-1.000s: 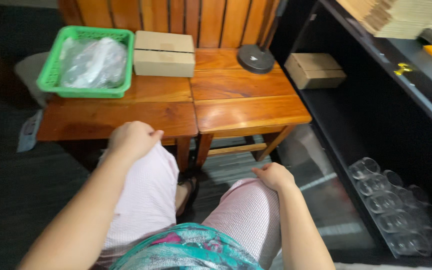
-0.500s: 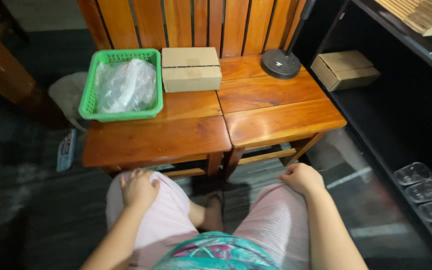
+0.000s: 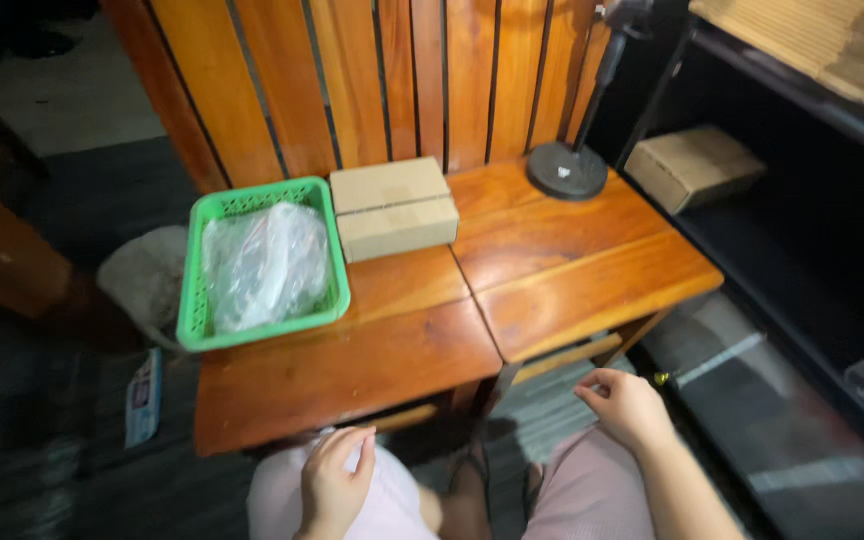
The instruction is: The person unpacks a cardboard box containing small clear glasses and places them one by one on a wooden table. The person also handles plastic zip bags and stacks them on a nearby shelf.
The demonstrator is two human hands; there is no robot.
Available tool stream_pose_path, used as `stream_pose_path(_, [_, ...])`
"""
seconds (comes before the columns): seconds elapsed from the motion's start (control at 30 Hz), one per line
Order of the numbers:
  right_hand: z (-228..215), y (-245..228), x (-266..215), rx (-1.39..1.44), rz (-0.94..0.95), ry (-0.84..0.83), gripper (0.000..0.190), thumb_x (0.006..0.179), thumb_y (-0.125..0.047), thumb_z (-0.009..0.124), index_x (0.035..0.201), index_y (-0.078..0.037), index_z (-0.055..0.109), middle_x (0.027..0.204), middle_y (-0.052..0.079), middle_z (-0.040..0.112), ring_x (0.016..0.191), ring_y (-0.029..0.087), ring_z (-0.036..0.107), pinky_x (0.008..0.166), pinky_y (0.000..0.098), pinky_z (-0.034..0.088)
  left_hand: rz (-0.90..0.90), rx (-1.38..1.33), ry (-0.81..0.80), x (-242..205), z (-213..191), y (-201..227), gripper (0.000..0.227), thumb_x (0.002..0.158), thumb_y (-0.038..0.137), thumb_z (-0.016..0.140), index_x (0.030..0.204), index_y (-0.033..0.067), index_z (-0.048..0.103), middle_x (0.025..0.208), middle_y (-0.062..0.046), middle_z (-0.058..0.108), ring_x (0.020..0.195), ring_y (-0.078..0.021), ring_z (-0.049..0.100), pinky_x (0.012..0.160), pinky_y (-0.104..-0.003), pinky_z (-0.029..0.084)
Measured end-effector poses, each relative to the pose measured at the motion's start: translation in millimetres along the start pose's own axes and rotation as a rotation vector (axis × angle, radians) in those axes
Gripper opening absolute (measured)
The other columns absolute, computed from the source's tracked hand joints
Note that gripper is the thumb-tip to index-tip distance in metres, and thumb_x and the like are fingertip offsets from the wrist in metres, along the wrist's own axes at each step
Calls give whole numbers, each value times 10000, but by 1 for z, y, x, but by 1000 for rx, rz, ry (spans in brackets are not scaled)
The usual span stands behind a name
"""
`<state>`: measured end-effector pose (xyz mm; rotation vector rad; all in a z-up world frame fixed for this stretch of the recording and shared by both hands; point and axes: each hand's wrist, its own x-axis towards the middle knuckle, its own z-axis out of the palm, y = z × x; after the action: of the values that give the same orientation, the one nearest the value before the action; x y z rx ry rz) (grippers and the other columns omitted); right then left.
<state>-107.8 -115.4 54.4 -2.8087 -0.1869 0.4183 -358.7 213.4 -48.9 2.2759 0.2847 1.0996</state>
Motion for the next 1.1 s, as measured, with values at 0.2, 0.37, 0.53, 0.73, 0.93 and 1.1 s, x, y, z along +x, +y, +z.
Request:
stream_pose_path(0.2, [28,-14,66,513,-290,377,121,840,-274,839,888,-163,841,789,-47,794,735,66,690,728,224,503,157,-91,74,129,-9,43,114,951,116,650,941,66,752,1012,-91,756,927,-246,739,864,-352,578])
stream_pose_path(0.37, [10,-88,144,431,-661,537,124,806,-241,872,910,-241,805,813,30,732,875,267,727,799,395,578,164,123,23,235,30,-3,88,866,176,789,933,119,790,1005,-80,734,989,-312,730,886,-442,557])
stream_pose_path(0.53, [-12,-184,199,338,-788,326,420,773,-234,864,1168,-215,720,1140,54,674,1080,344,703,863,459,620,6,413,-205,299,80,-66,362,822,308,807,1155,182,744,1222,-19,633,1251,-265,597,1128,-543,395])
stream_pose_path(0.73, [-18,-255,216,3,-766,67,902,600,-271,961,1401,-160,561,1495,47,490,1415,329,501,1154,492,499,-201,580,-488,335,96,-80,707,715,401,895,1334,154,658,1364,-65,615,1406,-288,493,1203,-661,248])
stream_pose_path(0.93, [-20,-269,222,-37,-806,125,833,602,-244,982,1331,-164,588,1377,63,532,1305,390,570,1104,498,543,-295,612,-526,346,109,-89,769,632,405,943,1282,172,604,1328,-46,574,1349,-288,516,1185,-610,305])
stream_pose_path(1.1, [-15,-273,233,-50,-727,118,785,608,-238,985,1295,-175,612,1376,37,540,1290,358,585,1060,518,568,-295,605,-475,346,115,-86,740,550,409,981,1150,175,617,1232,-39,560,1263,-302,541,1065,-557,452])
